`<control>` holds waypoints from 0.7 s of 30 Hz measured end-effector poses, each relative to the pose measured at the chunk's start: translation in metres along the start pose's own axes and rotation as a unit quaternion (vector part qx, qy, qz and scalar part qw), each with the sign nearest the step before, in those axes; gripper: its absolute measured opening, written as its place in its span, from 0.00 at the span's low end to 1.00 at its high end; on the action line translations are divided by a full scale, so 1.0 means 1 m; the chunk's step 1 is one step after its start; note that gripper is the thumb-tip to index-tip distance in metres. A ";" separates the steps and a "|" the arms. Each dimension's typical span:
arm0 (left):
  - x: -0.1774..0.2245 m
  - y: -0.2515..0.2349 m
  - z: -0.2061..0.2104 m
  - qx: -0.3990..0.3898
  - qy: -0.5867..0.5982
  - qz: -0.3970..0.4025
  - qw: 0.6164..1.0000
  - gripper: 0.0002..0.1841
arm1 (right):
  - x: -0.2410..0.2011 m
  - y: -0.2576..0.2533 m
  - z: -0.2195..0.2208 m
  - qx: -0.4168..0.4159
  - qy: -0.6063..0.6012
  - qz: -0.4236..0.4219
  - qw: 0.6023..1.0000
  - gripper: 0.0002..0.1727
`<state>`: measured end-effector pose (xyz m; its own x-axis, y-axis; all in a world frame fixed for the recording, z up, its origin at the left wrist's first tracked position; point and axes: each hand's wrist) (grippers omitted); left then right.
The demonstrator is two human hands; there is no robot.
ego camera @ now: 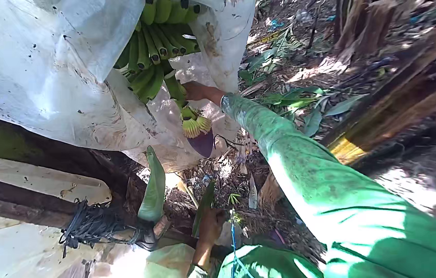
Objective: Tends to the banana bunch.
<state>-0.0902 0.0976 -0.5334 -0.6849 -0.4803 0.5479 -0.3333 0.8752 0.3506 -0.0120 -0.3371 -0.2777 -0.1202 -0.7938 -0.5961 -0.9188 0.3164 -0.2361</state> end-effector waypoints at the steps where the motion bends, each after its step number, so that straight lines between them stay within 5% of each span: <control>1: 0.012 -0.007 -0.011 0.057 0.003 0.002 0.998 0.18 | 0.004 0.007 0.008 0.031 -0.020 -0.008 0.999 0.21; 5: 0.075 -0.035 -0.063 0.257 0.080 0.099 0.958 0.14 | 0.006 0.036 0.016 0.067 0.006 -0.032 0.997 0.22; 11: 0.163 -0.063 -0.164 0.477 0.162 0.282 0.817 0.15 | -0.010 0.080 0.013 0.049 0.023 -0.045 0.998 0.17; 16: 0.191 -0.069 -0.214 0.498 0.086 0.272 0.819 0.16 | -0.035 0.117 0.014 0.035 0.029 -0.031 0.998 0.15; 21: 0.197 -0.066 -0.216 0.484 0.000 0.309 0.819 0.07 | -0.063 0.149 0.013 0.027 0.041 0.018 0.999 0.15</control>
<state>-0.0631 -0.0676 -0.2847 -0.9164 0.0711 0.3939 -0.2806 0.5876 -0.7589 -0.1360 -0.2332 -0.2857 -0.1857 -0.8202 -0.5411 -0.8918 0.3720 -0.2577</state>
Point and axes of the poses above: each hand's wrist, its own y-axis away from the middle knuckle, its own z-axis out of the palm, x = y × z, and after that the axes turned 3 degrees about -y, right-handed
